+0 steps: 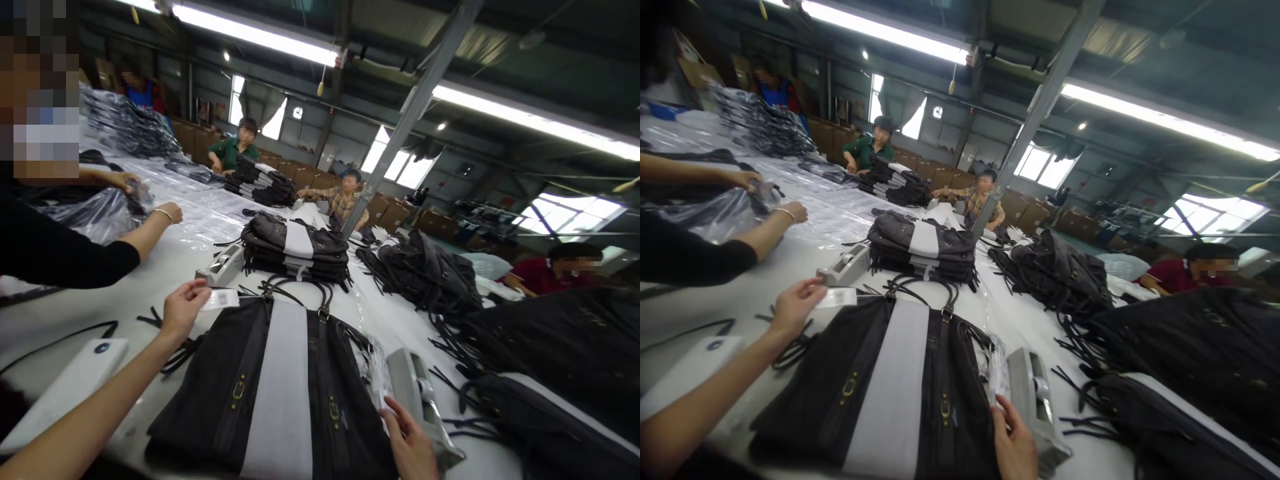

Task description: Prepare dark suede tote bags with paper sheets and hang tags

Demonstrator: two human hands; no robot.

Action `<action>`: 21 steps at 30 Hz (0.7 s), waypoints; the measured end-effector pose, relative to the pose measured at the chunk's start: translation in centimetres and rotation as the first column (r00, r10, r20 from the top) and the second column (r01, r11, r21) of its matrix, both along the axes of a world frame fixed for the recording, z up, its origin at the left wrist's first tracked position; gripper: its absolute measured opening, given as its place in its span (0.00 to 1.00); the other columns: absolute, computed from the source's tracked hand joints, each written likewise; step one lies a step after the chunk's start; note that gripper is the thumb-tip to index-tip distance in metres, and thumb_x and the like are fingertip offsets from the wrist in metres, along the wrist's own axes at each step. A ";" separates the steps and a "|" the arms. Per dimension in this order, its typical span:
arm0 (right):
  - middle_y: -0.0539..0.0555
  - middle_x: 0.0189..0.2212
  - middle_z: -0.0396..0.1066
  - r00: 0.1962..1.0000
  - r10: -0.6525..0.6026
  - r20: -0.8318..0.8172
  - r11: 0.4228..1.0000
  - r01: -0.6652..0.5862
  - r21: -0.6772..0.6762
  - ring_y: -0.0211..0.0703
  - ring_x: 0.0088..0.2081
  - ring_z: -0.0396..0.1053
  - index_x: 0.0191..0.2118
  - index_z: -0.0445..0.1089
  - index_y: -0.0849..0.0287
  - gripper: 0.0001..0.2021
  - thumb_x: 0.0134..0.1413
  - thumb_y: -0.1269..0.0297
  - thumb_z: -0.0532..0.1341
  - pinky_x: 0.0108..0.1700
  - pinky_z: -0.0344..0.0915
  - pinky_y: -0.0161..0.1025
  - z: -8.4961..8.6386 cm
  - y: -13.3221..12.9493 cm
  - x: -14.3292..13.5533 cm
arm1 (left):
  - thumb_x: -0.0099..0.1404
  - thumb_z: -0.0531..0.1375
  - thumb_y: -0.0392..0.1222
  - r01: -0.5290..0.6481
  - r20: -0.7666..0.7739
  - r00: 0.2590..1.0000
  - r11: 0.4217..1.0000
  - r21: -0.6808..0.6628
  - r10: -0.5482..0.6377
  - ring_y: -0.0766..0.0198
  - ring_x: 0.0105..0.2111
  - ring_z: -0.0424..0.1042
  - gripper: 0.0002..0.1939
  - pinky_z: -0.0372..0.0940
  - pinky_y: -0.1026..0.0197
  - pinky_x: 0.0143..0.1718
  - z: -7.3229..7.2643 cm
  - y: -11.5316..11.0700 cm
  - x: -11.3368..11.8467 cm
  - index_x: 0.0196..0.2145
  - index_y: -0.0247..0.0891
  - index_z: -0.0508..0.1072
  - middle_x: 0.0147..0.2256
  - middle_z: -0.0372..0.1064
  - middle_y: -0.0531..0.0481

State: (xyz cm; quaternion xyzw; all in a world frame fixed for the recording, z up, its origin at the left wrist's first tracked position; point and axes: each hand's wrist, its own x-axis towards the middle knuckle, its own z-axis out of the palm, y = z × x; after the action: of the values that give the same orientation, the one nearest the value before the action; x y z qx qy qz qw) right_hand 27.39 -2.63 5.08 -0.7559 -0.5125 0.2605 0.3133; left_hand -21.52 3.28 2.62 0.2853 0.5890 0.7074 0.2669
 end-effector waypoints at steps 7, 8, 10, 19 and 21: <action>0.60 0.38 0.76 0.998 -0.051 0.021 0.998 0.050 0.033 0.56 0.43 0.72 0.45 0.74 0.62 0.33 0.37 0.43 0.54 0.47 0.65 0.45 -1.2 -3.2 1.9 | 0.42 0.68 0.46 0.384 0.016 0.916 0.862 -0.329 -0.402 0.63 0.22 0.70 0.27 0.65 0.63 0.25 -1.8 -5.6 2.7 0.40 0.33 0.71 0.23 0.71 0.52; 0.60 0.38 0.76 0.999 -0.051 0.010 0.998 0.050 0.047 0.55 0.43 0.72 0.45 0.73 0.62 0.33 0.38 0.43 0.54 0.48 0.65 0.45 -1.3 -3.5 1.9 | 0.45 0.66 0.47 0.364 -0.093 0.898 0.847 -0.387 -0.429 0.62 0.23 0.70 0.24 0.65 0.62 0.25 -1.8 -5.8 2.6 0.40 0.33 0.71 0.23 0.71 0.52; 0.59 0.38 0.76 0.999 -0.038 -0.019 0.997 0.039 0.068 0.54 0.43 0.72 0.43 0.74 0.61 0.31 0.40 0.43 0.55 0.47 0.66 0.44 -1.4 -3.9 1.8 | 0.49 0.62 0.48 0.284 -0.332 0.820 0.836 -0.470 -0.466 0.58 0.28 0.73 0.20 0.67 0.59 0.30 -1.9 -6.1 2.2 0.38 0.35 0.73 0.27 0.74 0.50; 0.60 0.42 0.75 0.997 0.004 -0.071 1.000 -0.004 -0.005 0.57 0.48 0.70 0.43 0.74 0.60 0.33 0.40 0.36 0.58 0.52 0.62 0.47 -3.2 -4.7 1.5 | 0.58 0.53 0.58 0.083 -0.738 0.482 0.863 -0.498 -0.472 0.47 0.59 0.59 0.39 0.55 0.47 0.60 -4.5 -10.5 3.3 0.61 0.30 0.55 0.59 0.59 0.35; 0.61 0.43 0.75 0.999 0.001 -0.035 1.000 -0.002 -0.029 0.59 0.50 0.68 0.42 0.75 0.60 0.34 0.38 0.35 0.58 0.55 0.60 0.49 -3.3 -4.2 1.6 | 0.59 0.53 0.59 0.105 -0.721 0.484 0.851 -0.515 -0.496 0.48 0.60 0.57 0.42 0.53 0.47 0.61 -5.4 -12.2 3.3 0.63 0.31 0.49 0.61 0.56 0.36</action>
State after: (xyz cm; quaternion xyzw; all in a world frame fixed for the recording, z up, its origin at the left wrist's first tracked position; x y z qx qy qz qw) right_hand 28.97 -6.81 1.78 -0.7552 -0.5037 0.2812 0.3112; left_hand -18.27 -8.88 -2.82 0.6254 0.7139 0.2872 0.1292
